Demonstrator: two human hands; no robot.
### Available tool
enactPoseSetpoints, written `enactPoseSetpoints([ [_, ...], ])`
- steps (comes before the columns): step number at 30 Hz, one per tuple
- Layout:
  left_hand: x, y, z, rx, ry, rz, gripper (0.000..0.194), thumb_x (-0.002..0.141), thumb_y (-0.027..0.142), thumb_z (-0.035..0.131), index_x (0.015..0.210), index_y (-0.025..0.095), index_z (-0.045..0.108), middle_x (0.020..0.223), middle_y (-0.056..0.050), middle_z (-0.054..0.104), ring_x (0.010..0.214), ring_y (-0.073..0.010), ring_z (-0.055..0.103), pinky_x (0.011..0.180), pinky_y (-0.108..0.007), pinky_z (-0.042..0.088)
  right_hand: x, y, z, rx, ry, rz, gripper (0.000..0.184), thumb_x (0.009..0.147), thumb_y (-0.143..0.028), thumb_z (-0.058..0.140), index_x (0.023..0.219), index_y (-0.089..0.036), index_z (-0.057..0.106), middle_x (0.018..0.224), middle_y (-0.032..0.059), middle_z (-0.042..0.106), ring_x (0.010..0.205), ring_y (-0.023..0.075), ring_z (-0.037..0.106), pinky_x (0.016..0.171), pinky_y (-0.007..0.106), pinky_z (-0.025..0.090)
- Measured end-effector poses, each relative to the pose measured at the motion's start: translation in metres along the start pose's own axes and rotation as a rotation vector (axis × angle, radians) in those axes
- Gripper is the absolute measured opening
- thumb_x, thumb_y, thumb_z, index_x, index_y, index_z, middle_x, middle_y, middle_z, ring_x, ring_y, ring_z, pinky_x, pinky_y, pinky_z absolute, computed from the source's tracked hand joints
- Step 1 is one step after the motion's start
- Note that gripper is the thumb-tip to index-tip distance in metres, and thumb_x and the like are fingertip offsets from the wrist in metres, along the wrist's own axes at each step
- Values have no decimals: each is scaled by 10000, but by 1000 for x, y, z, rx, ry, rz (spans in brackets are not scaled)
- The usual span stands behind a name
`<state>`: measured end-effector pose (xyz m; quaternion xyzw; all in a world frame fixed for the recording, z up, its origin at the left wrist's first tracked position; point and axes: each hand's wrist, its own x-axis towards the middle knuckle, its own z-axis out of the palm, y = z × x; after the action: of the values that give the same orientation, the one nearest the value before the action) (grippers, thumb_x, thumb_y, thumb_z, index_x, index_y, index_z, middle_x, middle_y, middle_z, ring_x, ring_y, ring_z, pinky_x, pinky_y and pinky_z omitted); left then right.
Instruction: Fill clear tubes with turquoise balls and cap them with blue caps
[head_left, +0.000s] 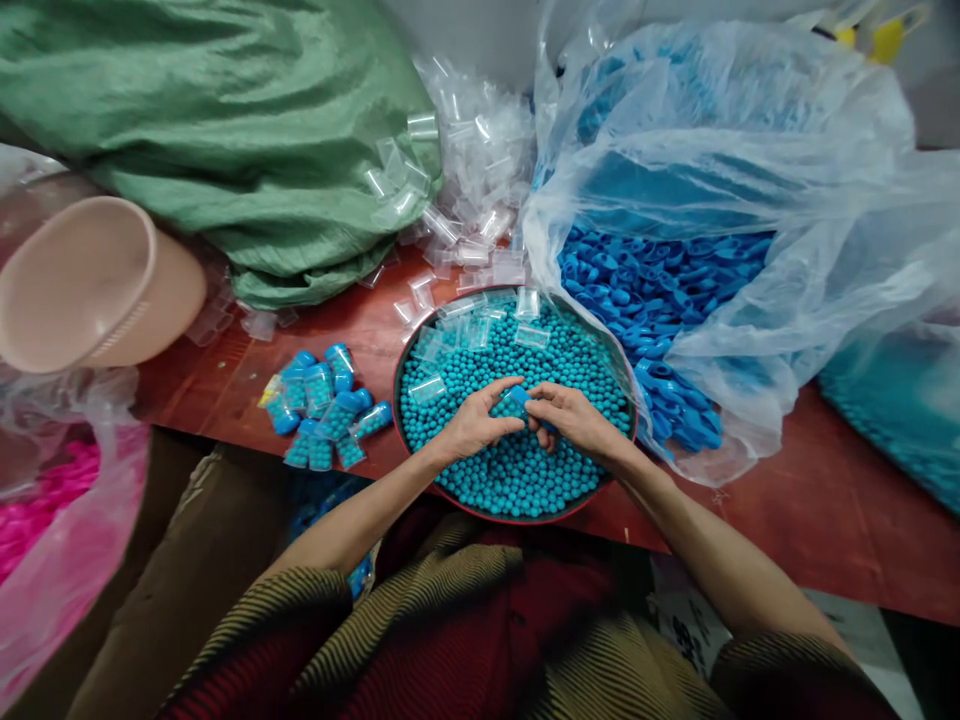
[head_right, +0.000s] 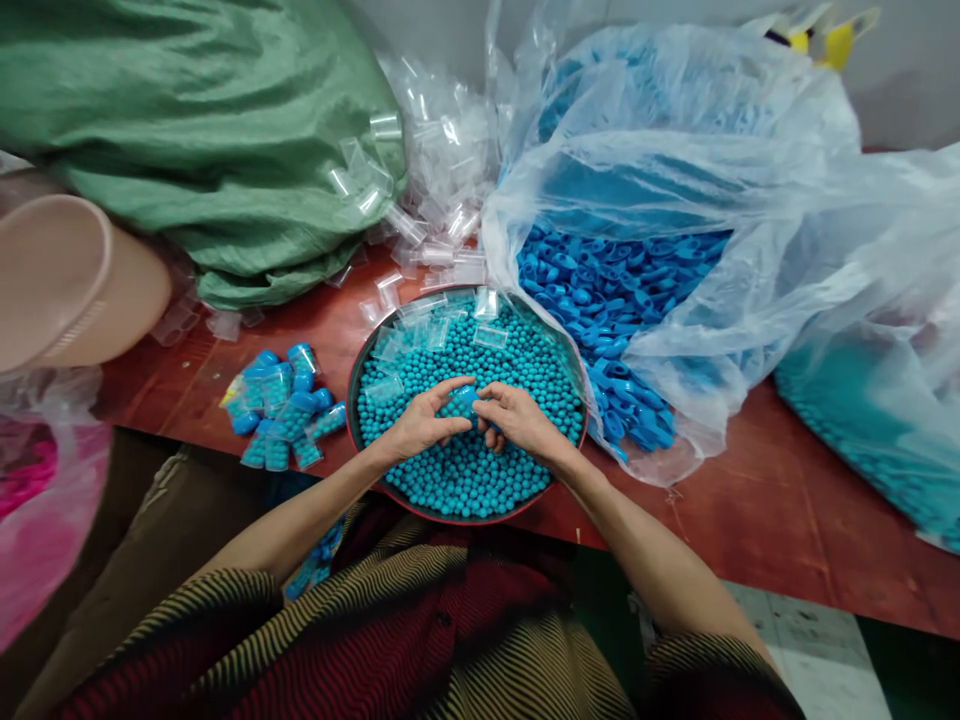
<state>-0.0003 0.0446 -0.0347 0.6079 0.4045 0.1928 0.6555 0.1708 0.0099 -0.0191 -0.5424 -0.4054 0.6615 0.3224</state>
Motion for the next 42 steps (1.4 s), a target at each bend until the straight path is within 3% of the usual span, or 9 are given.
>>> enactPoseSetpoints([
  [4,3,0,7,124,158,90,697,626,260,727,1271,131,500,1091,-63,626,850,-156,591,792,-280,486,3,6,6,-16,110,-15,255,739,-432,596,732,-183,540,567,-41,582,423,100,563,415,212,453],
  [7,3,3,10,179,199,75,618,680,249,671,1264,127,510,1122,-66,622,968,-187,583,876,-308,466,1,12,7,-178,165,-126,303,824,-444,503,680,-183,558,544,-21,584,473,111,576,476,219,455],
  [16,-1,2,2,67,94,39,601,662,216,674,1240,159,523,925,-15,650,802,-155,595,766,-287,483,-10,10,-1,-732,139,-483,300,915,-308,405,782,-181,643,663,11,641,603,134,569,609,234,397],
  [23,-4,2,10,91,153,62,383,632,164,675,1005,167,589,854,21,621,788,-128,565,780,-254,462,-4,5,-10,-846,-56,-490,299,906,-308,415,771,-186,652,637,21,597,601,139,539,626,259,406],
  [27,-7,5,8,37,118,37,376,733,256,619,1095,195,534,716,55,538,551,-69,479,551,-200,426,-9,-8,-21,-633,-101,-425,218,832,-312,532,953,-213,683,852,42,665,766,171,591,726,314,469],
  [30,-10,5,4,-40,32,5,381,782,329,579,1132,201,499,649,72,471,424,-43,402,411,-176,334,-12,-10,-27,-305,-130,-285,383,782,-350,587,1138,-213,625,1005,51,657,779,164,616,663,313,521],
  [34,-13,4,4,-99,48,-23,383,768,362,604,1092,186,501,630,78,451,395,-32,389,382,-164,314,-7,-5,-23,-96,33,-188,499,741,-370,610,1198,-171,577,920,59,661,692,168,628,547,305,534],
  [37,-13,3,9,-88,105,-58,393,778,360,592,1118,188,495,664,65,487,413,-35,392,408,-173,340,-5,-1,-12,-282,163,-255,427,815,-353,526,1199,-177,583,907,73,676,712,192,642,619,353,554],
  [42,-13,5,15,-50,186,30,517,797,321,576,1283,204,444,793,4,579,652,-112,529,636,-243,455,-7,11,11,-743,153,-527,516,861,-360,513,1335,-166,452,1267,162,558,1165,296,538,955,474,455],
])
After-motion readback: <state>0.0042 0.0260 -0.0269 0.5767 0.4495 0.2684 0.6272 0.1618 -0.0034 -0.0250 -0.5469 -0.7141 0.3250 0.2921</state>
